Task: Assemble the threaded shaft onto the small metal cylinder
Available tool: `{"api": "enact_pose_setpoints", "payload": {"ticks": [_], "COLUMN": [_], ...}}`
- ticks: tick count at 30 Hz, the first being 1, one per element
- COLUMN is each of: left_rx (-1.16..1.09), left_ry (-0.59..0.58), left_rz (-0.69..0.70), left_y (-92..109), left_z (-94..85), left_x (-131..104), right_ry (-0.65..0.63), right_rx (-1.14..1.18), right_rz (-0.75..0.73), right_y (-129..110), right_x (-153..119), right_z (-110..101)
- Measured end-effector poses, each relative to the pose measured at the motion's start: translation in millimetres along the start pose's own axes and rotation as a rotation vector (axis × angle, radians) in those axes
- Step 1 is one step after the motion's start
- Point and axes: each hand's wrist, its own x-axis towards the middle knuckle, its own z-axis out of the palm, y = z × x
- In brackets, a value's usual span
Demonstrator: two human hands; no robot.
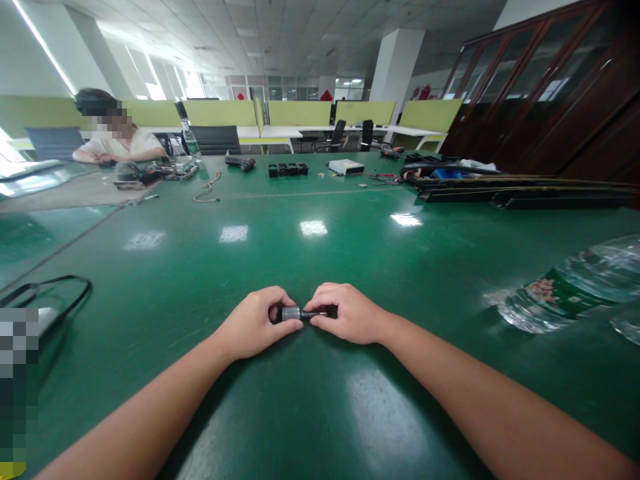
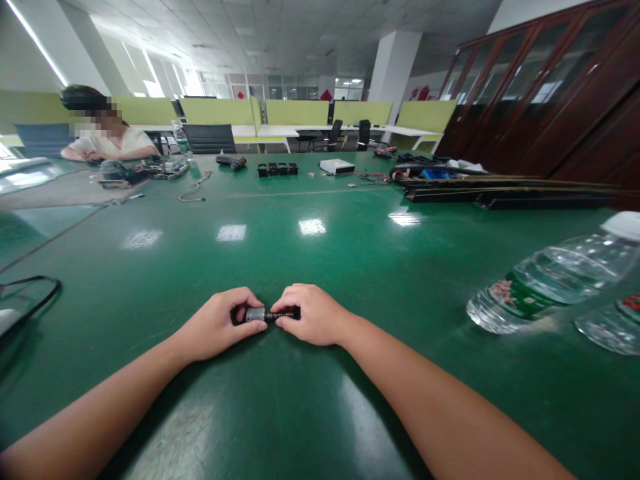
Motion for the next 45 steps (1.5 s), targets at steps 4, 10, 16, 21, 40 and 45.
{"api": "enact_pose_setpoints", "payload": {"ticks": [4,10,16,21,40,45], "left_rx": [0.0,0.0,0.014,0.015,0.018,0.021], "left_ry": [-0.001,-0.004,-0.007,-0.005,-0.003,-0.005], "left_rz": [-0.001,0.003,0.005,0.004,0.013,0.016], "left_y": [0.0,0.8,0.3,1.5,1.3,0.4], "left_z": [0.2,0.4,-0.3,-0.7,-0.6,-0.5], "left_x": [0.1,0.6,-0.5,-0.5,0.4,0.7], "right_ry": [-0.002,0.008,0.012,0.002,0.024,0.033], "right_rx": [-0.004,0.0,-0.005,-0.015,-0.08,-0.072], "right_rz": [-0.009,-0.028,-0.033,-0.011,0.02,0.021], "right_y": [1.5,3.2,3.3,1.5,2.1,3.6], "right_x": [-0.5,-0.3,-1.0,-1.0,-0.5,-1.2], "right_z": [0.3,0.9,0.3,0.2,-0.9,-2.1]}}
